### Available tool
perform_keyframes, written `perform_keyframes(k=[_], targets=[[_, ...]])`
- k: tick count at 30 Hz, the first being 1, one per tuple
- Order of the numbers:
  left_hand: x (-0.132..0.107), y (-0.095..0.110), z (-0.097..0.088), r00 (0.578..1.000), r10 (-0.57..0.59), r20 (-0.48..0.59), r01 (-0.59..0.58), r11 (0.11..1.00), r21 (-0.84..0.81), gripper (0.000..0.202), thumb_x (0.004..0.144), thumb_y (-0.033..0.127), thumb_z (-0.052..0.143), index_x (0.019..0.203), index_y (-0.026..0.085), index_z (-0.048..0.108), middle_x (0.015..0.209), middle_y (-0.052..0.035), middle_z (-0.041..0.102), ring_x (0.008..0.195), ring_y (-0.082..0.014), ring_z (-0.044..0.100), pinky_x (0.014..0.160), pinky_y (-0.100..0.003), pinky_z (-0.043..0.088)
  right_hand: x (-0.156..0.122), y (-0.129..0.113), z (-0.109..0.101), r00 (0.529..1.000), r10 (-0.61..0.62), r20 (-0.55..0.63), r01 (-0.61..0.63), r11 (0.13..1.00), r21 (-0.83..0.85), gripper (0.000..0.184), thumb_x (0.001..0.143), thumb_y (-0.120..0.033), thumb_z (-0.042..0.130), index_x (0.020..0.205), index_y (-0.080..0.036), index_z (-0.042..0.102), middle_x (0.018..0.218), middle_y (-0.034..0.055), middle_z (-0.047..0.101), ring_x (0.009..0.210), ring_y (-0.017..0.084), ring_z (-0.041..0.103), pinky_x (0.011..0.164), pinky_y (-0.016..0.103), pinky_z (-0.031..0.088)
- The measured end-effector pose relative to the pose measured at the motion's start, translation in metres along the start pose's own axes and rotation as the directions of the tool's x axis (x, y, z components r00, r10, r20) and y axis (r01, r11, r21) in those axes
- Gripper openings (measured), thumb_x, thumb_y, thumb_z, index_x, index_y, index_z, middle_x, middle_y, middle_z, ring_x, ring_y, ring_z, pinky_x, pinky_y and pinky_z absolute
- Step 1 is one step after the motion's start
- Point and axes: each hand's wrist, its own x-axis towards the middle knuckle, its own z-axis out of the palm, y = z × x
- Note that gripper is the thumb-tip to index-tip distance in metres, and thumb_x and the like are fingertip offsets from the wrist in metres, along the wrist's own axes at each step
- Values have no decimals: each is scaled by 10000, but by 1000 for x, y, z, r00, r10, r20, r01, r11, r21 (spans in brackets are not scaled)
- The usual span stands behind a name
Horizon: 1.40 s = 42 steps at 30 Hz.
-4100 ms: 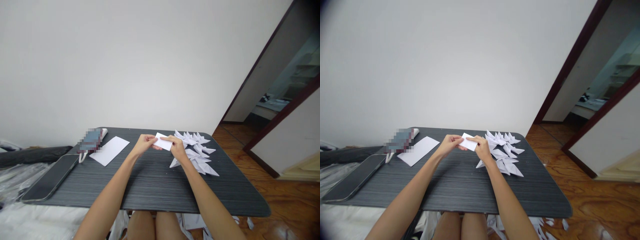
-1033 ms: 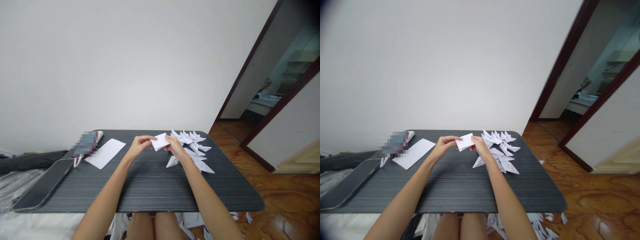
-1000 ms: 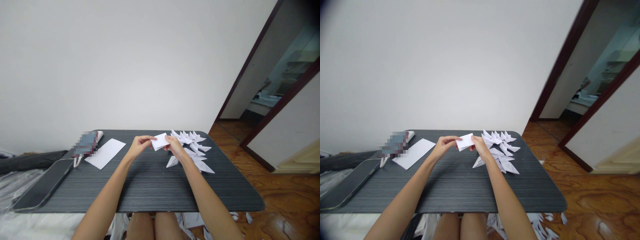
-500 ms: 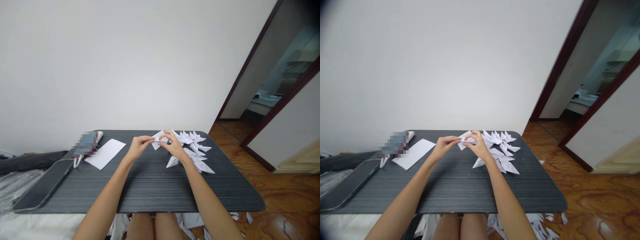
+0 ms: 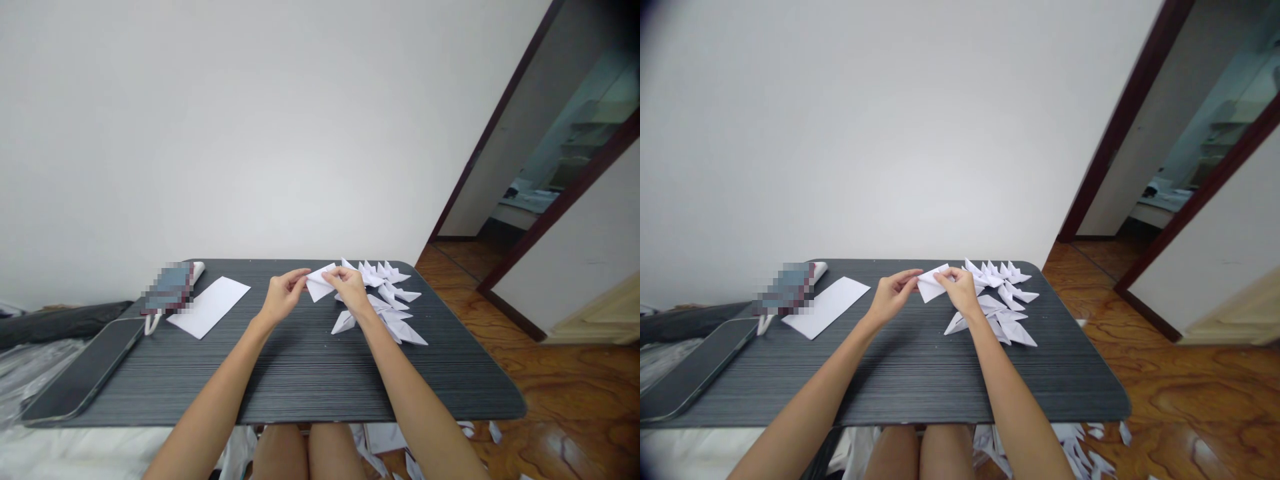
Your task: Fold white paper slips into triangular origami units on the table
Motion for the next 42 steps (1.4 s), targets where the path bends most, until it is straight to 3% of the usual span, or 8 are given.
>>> perform_keyframes(k=[8,16,20,25,31,36,39,42], targets=[[0,2,0,997,-80,16,81,995,-65,293,722,323,520,864,85,616,796,-74,663,687,-180,626,671,-316,527,-4,-9,3,995,-80,-53,75,994,-83,222,630,-328,591,547,-159,473,568,-6,512,563,109,452,559,241,373],[0,5,2,988,-144,50,146,989,-38,237,695,318,552,727,85,582,578,-35,622,475,-142,589,469,-242,497,-3,-3,7,991,-127,-36,124,989,-85,219,624,-273,595,548,-168,420,556,-33,456,547,88,421,539,219,354],[1,10,1,978,-193,83,199,977,-74,243,689,321,562,705,79,575,549,-37,618,438,-139,578,426,-225,469,-4,-5,7,998,-42,53,41,999,13,203,599,-279,624,680,-169,473,634,-23,515,580,97,478,555,222,387],[1,16,0,966,-240,97,252,958,-140,230,671,308,584,680,78,567,516,-33,614,423,-143,577,418,-223,466,-5,-10,2,966,106,235,-149,974,172,575,560,-237,662,1073,-244,402,707,-29,568,582,104,527,553,233,422],[2,14,-1,958,-266,106,282,939,-194,347,673,285,585,946,70,569,506,-22,619,431,-161,587,431,-248,479,-4,-13,-2,950,113,290,-188,951,244,427,547,-186,652,961,-214,550,808,4,570,657,108,529,560,220,426],[0,19,-9,957,-132,259,161,982,-97,298,741,291,505,921,77,608,672,-74,651,588,-167,615,594,-292,495,-3,-11,-9,912,210,353,-324,896,303,226,542,-153,652,766,-171,626,765,5,599,649,97,529,551,206,400],[0,24,-15,942,15,334,-47,995,88,311,752,287,495,991,115,592,771,-82,644,681,-156,596,661,-283,468,-2,-8,-10,879,291,377,-416,854,312,201,553,-173,656,753,-161,637,719,18,614,655,105,539,578,217,403],[1,24,-19,934,153,324,-255,919,301,248,762,289,481,909,157,632,860,-82,624,761,-156,566,701,-267,429,-2,-8,-9,859,324,396,-437,868,238,156,572,-214,655,710,-140,645,693,38,616,611,102,526,570,227,393]])
